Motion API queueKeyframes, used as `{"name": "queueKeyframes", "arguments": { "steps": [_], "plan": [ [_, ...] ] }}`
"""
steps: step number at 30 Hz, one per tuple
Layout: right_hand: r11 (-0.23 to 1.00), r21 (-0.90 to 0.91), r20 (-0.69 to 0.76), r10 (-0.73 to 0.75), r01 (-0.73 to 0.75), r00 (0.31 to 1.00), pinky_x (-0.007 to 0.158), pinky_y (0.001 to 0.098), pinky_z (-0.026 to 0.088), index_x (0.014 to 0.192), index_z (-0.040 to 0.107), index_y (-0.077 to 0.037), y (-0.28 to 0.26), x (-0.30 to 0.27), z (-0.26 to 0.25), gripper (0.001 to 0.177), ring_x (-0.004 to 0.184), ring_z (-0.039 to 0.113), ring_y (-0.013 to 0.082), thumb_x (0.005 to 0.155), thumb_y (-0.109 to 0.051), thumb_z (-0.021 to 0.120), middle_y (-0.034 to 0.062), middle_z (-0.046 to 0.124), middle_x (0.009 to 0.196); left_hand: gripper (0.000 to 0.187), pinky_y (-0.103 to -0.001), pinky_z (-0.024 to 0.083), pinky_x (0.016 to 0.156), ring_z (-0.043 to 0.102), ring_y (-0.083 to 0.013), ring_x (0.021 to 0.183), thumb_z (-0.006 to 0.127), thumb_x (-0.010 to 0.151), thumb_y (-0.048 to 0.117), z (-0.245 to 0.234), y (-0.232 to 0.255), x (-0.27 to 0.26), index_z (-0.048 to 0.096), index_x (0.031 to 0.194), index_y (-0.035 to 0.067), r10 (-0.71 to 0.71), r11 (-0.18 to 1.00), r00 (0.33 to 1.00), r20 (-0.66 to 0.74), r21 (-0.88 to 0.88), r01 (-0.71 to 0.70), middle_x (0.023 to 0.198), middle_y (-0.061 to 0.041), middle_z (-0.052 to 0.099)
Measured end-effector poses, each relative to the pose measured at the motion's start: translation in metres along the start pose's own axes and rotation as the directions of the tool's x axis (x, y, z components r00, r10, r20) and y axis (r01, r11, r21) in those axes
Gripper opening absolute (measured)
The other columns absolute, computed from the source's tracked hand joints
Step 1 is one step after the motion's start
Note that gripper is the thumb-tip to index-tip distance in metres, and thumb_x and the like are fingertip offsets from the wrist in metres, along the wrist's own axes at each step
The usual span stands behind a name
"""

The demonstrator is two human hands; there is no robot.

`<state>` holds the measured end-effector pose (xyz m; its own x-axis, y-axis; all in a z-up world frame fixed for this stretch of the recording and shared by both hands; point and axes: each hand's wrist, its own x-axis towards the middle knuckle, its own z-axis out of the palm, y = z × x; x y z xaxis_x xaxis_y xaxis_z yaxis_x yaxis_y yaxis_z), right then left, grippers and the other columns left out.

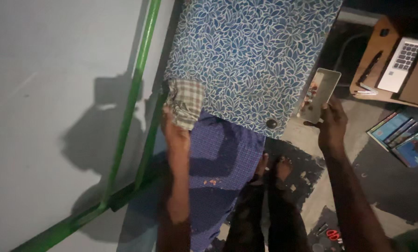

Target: The person wipes a patterned surface with a cloth, then wipes a blue checkered cloth on the floor. They pick up small debris from the cloth and place it into a small rectangular container.

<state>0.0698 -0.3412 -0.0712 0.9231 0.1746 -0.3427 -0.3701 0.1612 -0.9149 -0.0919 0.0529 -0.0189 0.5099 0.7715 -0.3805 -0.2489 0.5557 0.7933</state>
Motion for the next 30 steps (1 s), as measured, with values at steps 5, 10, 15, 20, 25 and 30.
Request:
{"name": "queueKeyframes", "arguments": {
  "steps": [5, 10, 15, 20, 25, 30],
  "plan": [
    [1.000, 0.007, 0.003, 0.005, -0.005, 1.000, 0.072, 0.0381, 0.062, 0.152, 0.050, -0.009, -0.002, 0.001, 0.006, 0.046, 0.106, 0.068, 0.0218, 0.108, -0.020, 0.053, 0.0087, 0.063, 0.133, 0.131, -0.047, 0.040, 0.115, 0.042, -0.0404, 0.140, 0.098, 0.070, 0.029, 0.033, -0.013, -0.014, 0.008, 0.158, -0.008, 0.516, 0.446, 0.840, 0.164, 0.786, -0.428, 0.154, -0.029, 0.035],
    [1.000, 0.010, 0.014, 0.007, -0.007, 1.000, 0.074, 0.0370, 0.061, 0.153, 0.052, -0.008, -0.001, -0.003, 0.006, 0.044, 0.108, 0.068, 0.0220, 0.110, -0.021, 0.054, 0.0110, 0.064, 0.132, 0.100, -0.043, 0.048, 0.111, 0.058, -0.0363, 0.129, 0.096, 0.068, 0.022, 0.044, -0.004, 0.004, 0.039, 0.147, -0.004, 0.547, 0.380, 0.834, 0.073, 0.866, -0.325, 0.140, -0.025, 0.056],
    [0.999, 0.033, 0.002, 0.008, -0.008, 1.000, 0.074, 0.0373, 0.063, 0.150, 0.052, -0.008, 0.007, -0.001, 0.004, 0.044, 0.109, 0.070, 0.0227, 0.109, -0.022, 0.054, 0.0107, 0.065, 0.131, 0.057, -0.043, 0.057, 0.107, 0.072, -0.0314, 0.122, 0.081, 0.075, 0.007, 0.081, 0.021, -0.018, 0.065, 0.130, 0.005, 0.430, 0.330, 0.824, 0.368, 0.786, -0.523, 0.127, -0.014, 0.072],
    [0.996, 0.093, 0.049, -0.017, 0.013, 0.999, 0.073, 0.0357, 0.062, 0.153, 0.051, -0.010, 0.009, 0.002, 0.002, 0.047, 0.111, 0.069, 0.0204, 0.109, -0.026, 0.054, 0.0096, 0.066, 0.132, 0.061, -0.050, 0.051, 0.111, 0.058, -0.0436, 0.132, 0.078, 0.075, -0.002, 0.109, 0.030, -0.001, 0.057, 0.131, 0.010, 0.470, -0.377, 0.555, 0.686, 0.725, -0.576, 0.142, -0.022, 0.058],
    [0.998, 0.056, 0.036, -0.013, 0.011, 0.999, 0.073, 0.0344, 0.062, 0.154, 0.050, -0.010, 0.006, 0.002, 0.007, 0.049, 0.110, 0.068, 0.0203, 0.108, -0.027, 0.056, 0.0086, 0.065, 0.134, 0.063, -0.053, 0.050, 0.102, 0.061, -0.0433, 0.126, 0.076, 0.087, 0.002, 0.116, 0.011, 0.042, 0.049, 0.143, 0.006, 0.365, -0.539, 0.648, 0.669, 0.719, -0.439, 0.142, -0.024, 0.056],
    [0.999, 0.039, 0.033, -0.015, 0.014, 0.999, 0.073, 0.0352, 0.063, 0.153, 0.049, -0.010, 0.006, 0.001, 0.008, 0.049, 0.112, 0.068, 0.0210, 0.108, -0.027, 0.056, 0.0092, 0.063, 0.137, 0.070, -0.052, 0.052, 0.094, 0.066, -0.0388, 0.112, 0.077, 0.075, 0.005, 0.130, -0.029, 0.026, 0.052, 0.140, 0.004, 0.037, -0.601, 0.746, 0.665, 0.612, -0.515, 0.129, -0.026, 0.064]
  ]
}}
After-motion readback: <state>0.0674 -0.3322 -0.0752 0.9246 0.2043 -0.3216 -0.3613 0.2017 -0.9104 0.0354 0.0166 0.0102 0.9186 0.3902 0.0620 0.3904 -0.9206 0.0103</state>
